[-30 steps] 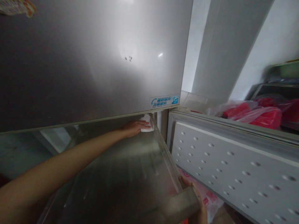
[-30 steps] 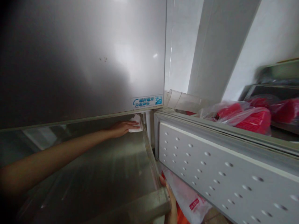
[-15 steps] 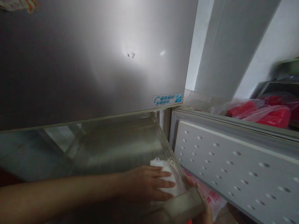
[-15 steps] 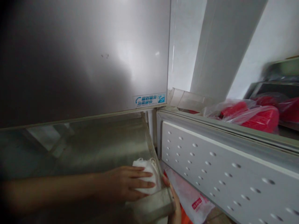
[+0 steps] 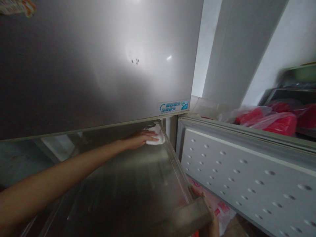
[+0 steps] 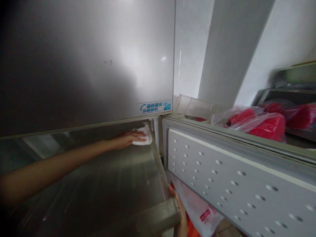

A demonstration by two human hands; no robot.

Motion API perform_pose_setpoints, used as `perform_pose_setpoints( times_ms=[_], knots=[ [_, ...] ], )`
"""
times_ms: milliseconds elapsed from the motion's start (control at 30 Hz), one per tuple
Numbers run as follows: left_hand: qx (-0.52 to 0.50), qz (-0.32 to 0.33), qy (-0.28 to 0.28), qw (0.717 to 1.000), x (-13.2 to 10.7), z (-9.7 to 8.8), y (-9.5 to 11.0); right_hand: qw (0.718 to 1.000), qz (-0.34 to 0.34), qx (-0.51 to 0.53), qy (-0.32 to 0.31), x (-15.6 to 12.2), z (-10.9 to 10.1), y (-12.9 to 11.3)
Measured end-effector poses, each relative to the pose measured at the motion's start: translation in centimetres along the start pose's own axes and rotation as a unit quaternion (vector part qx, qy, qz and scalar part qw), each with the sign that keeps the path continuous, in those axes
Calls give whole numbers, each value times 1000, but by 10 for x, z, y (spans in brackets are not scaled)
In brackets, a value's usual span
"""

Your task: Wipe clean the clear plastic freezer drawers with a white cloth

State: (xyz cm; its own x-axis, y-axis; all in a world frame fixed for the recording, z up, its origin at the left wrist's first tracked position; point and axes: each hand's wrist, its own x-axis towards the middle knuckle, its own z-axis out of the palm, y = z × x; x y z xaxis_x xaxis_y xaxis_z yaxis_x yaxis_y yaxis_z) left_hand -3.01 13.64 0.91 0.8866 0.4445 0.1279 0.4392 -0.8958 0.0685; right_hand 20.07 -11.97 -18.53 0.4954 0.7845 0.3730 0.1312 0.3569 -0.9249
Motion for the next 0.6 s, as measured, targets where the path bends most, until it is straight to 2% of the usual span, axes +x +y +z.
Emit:
perform_pose_setpoints(
  times_ms=[133,233,300,367,467,533,600],
  knots=[
    [-5,-72,23,997,13,0,-17,1000,-5,3,0,10,-4,14],
    [-5,-98,30,995,16,2,-14,1000,-9,5,-6,21,-9,24],
    [-6,-99,23,995,14,3,-4,1000,-12,6,-10,25,-11,27],
    [-8,-86,8,996,10,4,11,1000,-14,6,-16,24,-10,25],
    [-9,-34,-19,999,-1,8,47,1000,-16,4,-22,15,-2,14],
    [3,47,-38,998,-12,14,77,1000,-18,1,-19,7,3,4],
    [15,98,-42,994,-24,22,106,1000,-22,-4,-15,0,7,-9]
  ],
)
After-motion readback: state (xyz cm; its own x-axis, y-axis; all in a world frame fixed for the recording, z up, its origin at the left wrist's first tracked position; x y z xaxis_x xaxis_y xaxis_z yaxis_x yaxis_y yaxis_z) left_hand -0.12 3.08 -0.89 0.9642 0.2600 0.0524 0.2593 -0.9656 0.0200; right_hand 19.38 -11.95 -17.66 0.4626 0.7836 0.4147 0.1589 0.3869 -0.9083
